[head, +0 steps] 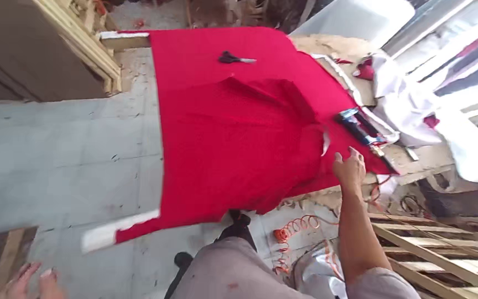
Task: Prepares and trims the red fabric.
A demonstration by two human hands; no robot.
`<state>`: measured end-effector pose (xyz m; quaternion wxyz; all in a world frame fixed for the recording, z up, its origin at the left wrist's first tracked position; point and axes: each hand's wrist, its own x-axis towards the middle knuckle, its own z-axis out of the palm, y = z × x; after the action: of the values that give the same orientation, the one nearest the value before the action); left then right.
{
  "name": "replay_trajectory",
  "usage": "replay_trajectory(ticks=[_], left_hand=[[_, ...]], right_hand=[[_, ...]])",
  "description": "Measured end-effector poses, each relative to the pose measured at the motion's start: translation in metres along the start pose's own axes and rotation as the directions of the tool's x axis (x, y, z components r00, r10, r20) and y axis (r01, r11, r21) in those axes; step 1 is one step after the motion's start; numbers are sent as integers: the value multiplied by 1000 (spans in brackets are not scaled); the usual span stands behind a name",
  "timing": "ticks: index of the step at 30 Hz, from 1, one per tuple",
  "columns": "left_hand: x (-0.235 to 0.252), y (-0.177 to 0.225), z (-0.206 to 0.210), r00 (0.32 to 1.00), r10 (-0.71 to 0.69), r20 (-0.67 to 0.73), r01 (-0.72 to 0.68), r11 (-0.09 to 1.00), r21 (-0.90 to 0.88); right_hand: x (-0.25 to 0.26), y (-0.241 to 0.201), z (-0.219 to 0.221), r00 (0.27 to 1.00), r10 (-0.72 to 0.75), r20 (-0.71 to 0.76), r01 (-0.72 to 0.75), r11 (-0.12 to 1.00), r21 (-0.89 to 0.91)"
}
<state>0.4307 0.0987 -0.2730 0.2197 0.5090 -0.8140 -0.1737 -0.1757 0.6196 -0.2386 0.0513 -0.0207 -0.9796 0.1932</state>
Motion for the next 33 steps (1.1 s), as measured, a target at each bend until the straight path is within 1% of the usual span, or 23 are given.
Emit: replay_trajectory(ticks=[2,4,6,8,11,13,16,18,20,23,25,26,27,29,31,32,33], left_hand=[[15,-46,-25,992,-103,75,110,989,-104],[41,-75,-39,983,-123,140,148,971,-190],[74,-84,-38,975,-82,204,140,948,-286],[107,-79,-30,946,-14,323,138,921,-364],[162,-49,-9,878,165,449,79,876,-476],[196,-20,9,814,279,510,46,844,-535],[244,21,43,687,431,585,-34,823,-567],[275,44,73,596,508,622,-89,811,-578],[308,67,106,515,549,659,-123,808,-577],[337,95,151,418,515,748,-32,832,-554],[361,120,175,357,520,776,-6,832,-555],[377,134,185,352,527,774,-4,827,-562],[392,150,196,369,532,762,2,819,-573],[422,178,218,442,523,729,22,806,-592],[453,217,245,524,509,683,89,765,-638],[466,235,258,548,494,675,138,742,-655],[475,250,270,549,466,694,210,726,-654]], right_hand=[[-85,-44,28,991,-119,62,115,992,55],[-150,-88,61,980,-177,96,166,979,115],[-187,-119,90,979,-177,101,165,979,121],[-212,-133,108,985,-129,111,121,990,73],[-218,-143,132,996,-83,18,81,995,58],[-212,-145,140,997,-63,-53,67,996,66],[-213,-143,146,994,-33,-105,44,994,101],[-214,-141,149,990,-42,-135,59,991,123],[-213,-143,151,985,-48,-164,71,988,134],[-214,-146,147,989,-50,-142,69,988,138],[-220,-153,143,992,8,-127,5,995,99],[-222,-161,139,990,56,-131,-49,997,54],[-223,-173,134,982,111,-154,-113,994,-1],[-244,-211,127,968,170,-186,-186,980,-70],[-277,-272,117,974,136,-181,-148,988,-53],[-297,-301,119,977,94,-190,-101,995,-27],[-320,-325,126,978,61,-201,-63,998,-4]])
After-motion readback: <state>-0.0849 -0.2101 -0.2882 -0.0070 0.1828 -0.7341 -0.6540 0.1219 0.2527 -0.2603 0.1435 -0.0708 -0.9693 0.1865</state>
